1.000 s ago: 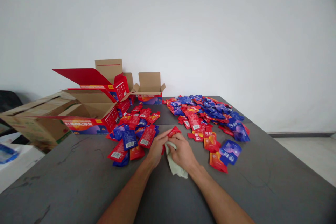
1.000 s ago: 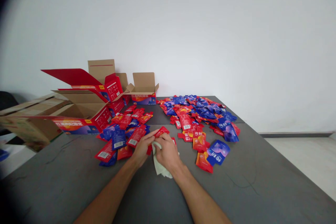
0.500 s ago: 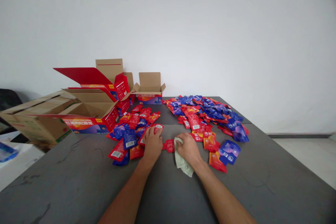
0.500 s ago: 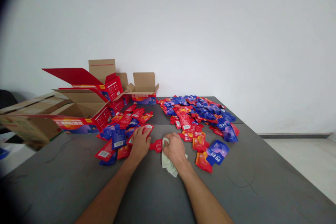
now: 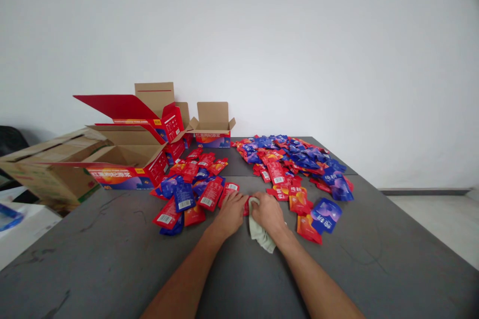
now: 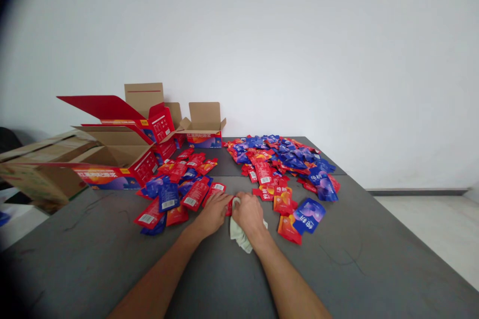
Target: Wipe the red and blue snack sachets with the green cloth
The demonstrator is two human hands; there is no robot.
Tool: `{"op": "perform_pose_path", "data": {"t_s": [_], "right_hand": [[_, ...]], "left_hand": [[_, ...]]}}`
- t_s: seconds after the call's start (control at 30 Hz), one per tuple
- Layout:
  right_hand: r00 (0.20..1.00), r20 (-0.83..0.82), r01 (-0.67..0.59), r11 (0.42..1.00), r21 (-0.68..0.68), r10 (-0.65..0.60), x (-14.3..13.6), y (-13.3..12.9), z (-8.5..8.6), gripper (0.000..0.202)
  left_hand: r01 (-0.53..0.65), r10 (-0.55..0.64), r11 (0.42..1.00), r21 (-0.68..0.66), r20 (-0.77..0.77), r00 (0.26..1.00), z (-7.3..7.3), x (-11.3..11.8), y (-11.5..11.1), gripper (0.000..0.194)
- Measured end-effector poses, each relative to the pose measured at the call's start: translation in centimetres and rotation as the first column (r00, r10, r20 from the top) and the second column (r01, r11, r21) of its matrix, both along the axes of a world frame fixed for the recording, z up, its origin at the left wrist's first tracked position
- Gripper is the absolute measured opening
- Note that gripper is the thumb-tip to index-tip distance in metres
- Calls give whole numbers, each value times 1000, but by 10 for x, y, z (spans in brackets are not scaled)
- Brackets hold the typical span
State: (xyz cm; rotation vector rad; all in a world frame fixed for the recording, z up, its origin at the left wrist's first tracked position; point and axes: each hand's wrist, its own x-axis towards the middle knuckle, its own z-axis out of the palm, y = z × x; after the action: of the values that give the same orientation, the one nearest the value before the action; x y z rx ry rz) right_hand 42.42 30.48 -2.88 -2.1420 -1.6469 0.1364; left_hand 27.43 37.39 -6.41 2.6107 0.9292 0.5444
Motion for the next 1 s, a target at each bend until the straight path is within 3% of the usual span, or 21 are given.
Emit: {"op": "perform_pose_path", "data": {"t_s": [0.2,0.37,0.47,0.57,0.63,0.77,0.87,1.0], "right_hand": [[999,-15,-39,990,133,41,-1,1,-6,17],[988,-113,-63,941,333,107,1,6,-11,25],[980,-149,-62,915,398,131,2,9,-10,27],[969,-168,-92,896,434,180,-1,8,-7,26],[957,-173,-135,884,448,234,-5,6,-6,26],[929,-167,-233,871,433,331,-12,3,-5,27],[926,-178,-226,867,445,333,-12,2,-5,27],[950,-218,-80,846,527,225,-2,5,1,24]], "left_hand": [[-154,168,983,-100,151,974,1,3,-2,57],[-181,299,932,-314,386,872,3,3,4,52],[-69,361,862,-503,510,781,7,2,5,43],[139,425,727,-672,601,677,13,3,3,39],[261,465,649,-714,644,607,15,4,1,38],[415,508,587,-695,715,480,17,4,1,43],[495,498,544,-678,735,459,19,2,1,60],[539,422,511,-669,742,521,24,1,-3,80]]}}
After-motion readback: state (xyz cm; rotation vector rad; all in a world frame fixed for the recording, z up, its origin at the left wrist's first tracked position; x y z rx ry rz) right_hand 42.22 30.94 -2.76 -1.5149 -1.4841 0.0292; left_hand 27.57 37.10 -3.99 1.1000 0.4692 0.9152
